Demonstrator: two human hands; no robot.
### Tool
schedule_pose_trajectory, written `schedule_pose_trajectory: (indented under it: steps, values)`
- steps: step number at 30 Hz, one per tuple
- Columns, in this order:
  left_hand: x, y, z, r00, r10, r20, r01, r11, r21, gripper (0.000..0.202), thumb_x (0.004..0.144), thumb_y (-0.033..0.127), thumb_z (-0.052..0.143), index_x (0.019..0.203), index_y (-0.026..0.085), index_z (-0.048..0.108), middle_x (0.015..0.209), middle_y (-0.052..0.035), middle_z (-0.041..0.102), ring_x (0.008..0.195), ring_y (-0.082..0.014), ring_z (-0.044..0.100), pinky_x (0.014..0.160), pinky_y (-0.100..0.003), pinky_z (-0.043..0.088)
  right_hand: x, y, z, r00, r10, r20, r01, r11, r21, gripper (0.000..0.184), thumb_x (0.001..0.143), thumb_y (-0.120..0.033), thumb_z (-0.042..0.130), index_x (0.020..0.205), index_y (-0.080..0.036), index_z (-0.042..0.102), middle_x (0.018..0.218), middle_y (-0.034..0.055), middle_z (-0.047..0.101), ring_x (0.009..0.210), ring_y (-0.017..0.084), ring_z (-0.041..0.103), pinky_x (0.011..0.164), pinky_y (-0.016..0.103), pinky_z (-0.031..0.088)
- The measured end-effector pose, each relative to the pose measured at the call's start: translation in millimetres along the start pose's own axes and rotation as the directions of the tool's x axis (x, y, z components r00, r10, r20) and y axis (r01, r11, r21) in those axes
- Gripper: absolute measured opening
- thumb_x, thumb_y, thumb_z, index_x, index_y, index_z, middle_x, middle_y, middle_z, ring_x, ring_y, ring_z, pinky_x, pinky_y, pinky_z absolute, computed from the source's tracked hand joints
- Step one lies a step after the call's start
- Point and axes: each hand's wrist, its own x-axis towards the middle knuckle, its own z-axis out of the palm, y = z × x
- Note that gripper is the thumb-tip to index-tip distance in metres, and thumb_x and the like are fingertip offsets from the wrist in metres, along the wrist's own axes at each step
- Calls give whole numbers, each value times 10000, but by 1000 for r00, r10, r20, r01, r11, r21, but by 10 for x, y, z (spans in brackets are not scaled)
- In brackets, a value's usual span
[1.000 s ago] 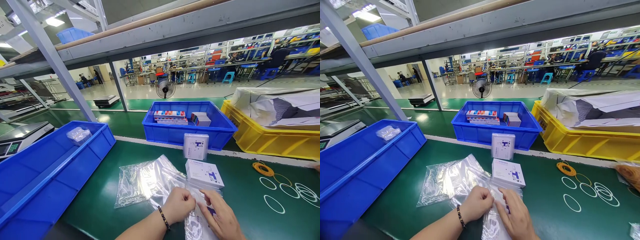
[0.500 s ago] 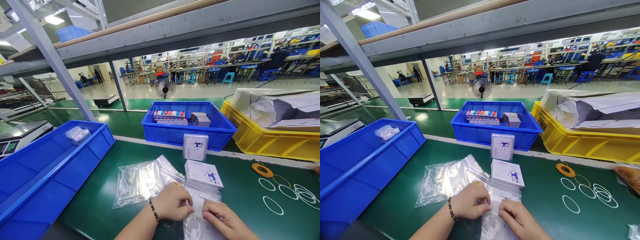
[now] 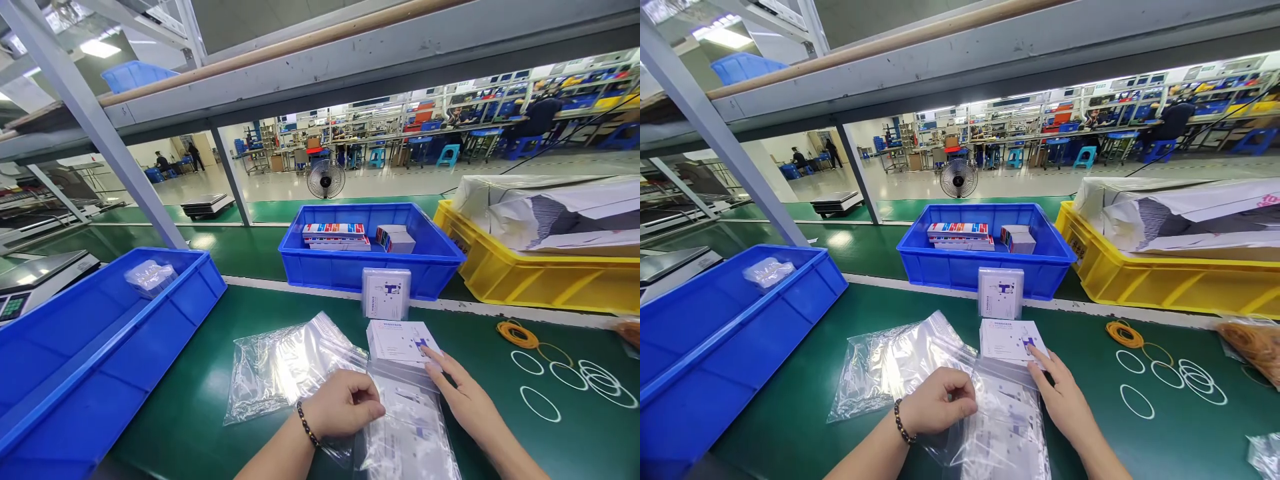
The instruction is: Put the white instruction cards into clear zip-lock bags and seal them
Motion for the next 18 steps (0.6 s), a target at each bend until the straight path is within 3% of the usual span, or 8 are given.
schedule_pose_trajectory:
  steps: [2,5,8,12,15,18]
  values:
    - [3,10,8,999,-34,11,34,999,5,62,646,186,601,638,126,615,579,32,498,564,-82,422,532,-173,344,14,-56,-54,991,135,10,-135,984,116,464,712,-530,497,1037,-247,670,1066,81,661,1027,310,574,764,416,517]
    - [13,3,21,999,-37,36,37,999,26,63,653,159,586,668,135,643,611,26,537,594,-88,445,566,-175,367,-16,-226,-157,939,345,-6,-327,896,302,466,688,-471,549,1060,-212,657,1109,67,647,1065,313,546,856,415,474]
    - [25,-25,43,998,-25,61,22,999,50,85,678,157,570,689,141,653,635,23,557,610,-90,462,589,-178,372,-71,-370,-217,885,464,-43,-365,747,556,553,648,-491,591,1108,-185,619,1081,61,659,999,283,587,868,400,481]
    - [39,-59,80,997,7,73,-11,999,54,80,691,162,573,694,150,652,656,23,565,629,-93,476,615,-181,378,-117,-440,-225,846,534,-11,-342,558,756,478,502,-513,705,836,-172,691,843,50,714,687,199,649,672,304,571]
    - [48,-65,97,997,43,60,-43,999,-2,78,680,132,572,679,146,648,681,18,568,661,-98,489,643,-182,384,-122,-475,-236,853,516,80,-379,506,774,396,401,-474,762,652,-178,678,675,49,707,566,187,624,529,277,570]
    - [58,-74,98,999,38,34,-36,996,-76,81,671,120,573,677,142,651,695,13,571,671,-102,495,646,-186,387,-119,-514,-270,882,453,127,-380,526,761,386,381,-448,773,634,-175,670,602,50,687,484,173,584,414,264,526]
